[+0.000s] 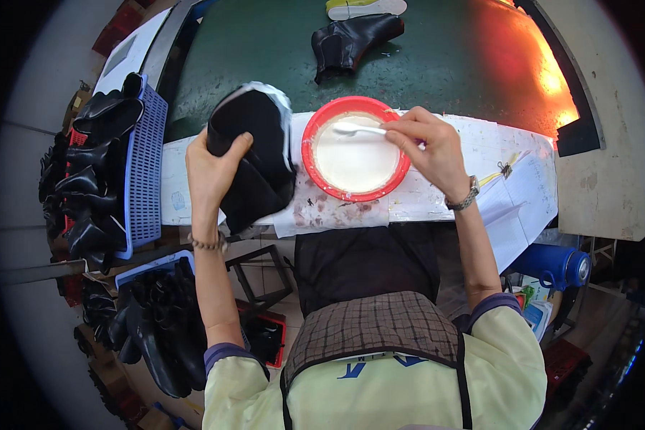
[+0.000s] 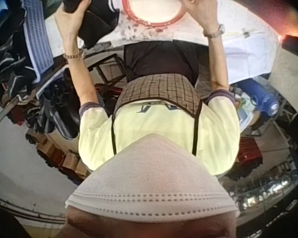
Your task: Apply adhesive or glue along the edges of the boot upper using a small brush.
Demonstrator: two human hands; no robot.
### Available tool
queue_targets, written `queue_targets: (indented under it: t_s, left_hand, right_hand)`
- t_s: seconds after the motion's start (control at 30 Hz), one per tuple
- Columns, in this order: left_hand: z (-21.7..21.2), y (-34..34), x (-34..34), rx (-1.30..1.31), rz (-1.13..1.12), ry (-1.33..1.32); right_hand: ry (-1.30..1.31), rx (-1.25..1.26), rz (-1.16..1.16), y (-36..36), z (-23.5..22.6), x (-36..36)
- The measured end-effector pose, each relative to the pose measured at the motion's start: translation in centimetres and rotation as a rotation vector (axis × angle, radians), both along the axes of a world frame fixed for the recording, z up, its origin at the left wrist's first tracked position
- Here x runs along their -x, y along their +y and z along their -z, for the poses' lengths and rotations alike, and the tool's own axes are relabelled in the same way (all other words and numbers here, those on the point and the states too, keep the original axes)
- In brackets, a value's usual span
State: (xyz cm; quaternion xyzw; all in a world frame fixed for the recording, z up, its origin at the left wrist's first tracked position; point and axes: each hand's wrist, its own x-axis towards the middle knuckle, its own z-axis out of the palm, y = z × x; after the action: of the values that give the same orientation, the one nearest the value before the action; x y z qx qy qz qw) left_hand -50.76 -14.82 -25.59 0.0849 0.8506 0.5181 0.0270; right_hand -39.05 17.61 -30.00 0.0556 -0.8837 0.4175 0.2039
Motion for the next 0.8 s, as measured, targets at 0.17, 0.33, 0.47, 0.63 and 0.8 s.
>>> queue_targets:
  t_s: [0.17, 0.33, 0.47, 0.63, 0.8]
  left_hand:
    - [7.4, -2.6, 1.5, 0.110, 0.117, 0.068]
    - [9.2, -4.3, -0.3, 0.581, 0.185, 0.178]
    - [9.8, -4.7, -1.1, 0.694, 0.188, 0.244]
    - [8.5, -4.6, -1.0, 0.473, 0.093, 0.382]
    - [4.0, -1.5, -3.5, 0.331, 0.086, 0.534]
  right_hand:
    - [-0.143, -0.629, 0.156, 0.6, 2.6, 0.2]
    - [-0.182, -0.620, 0.268, 0.9, 1.4, -1.0]
    - [-0.117, -0.171, 0.332, 0.7, 0.4, -2.1]
    - [-0.160, -0.288, 0.278, 2.7, 3.2, -3.2]
    - [-0.105, -0.041, 0.325, 1.7, 1.8, -3.7]
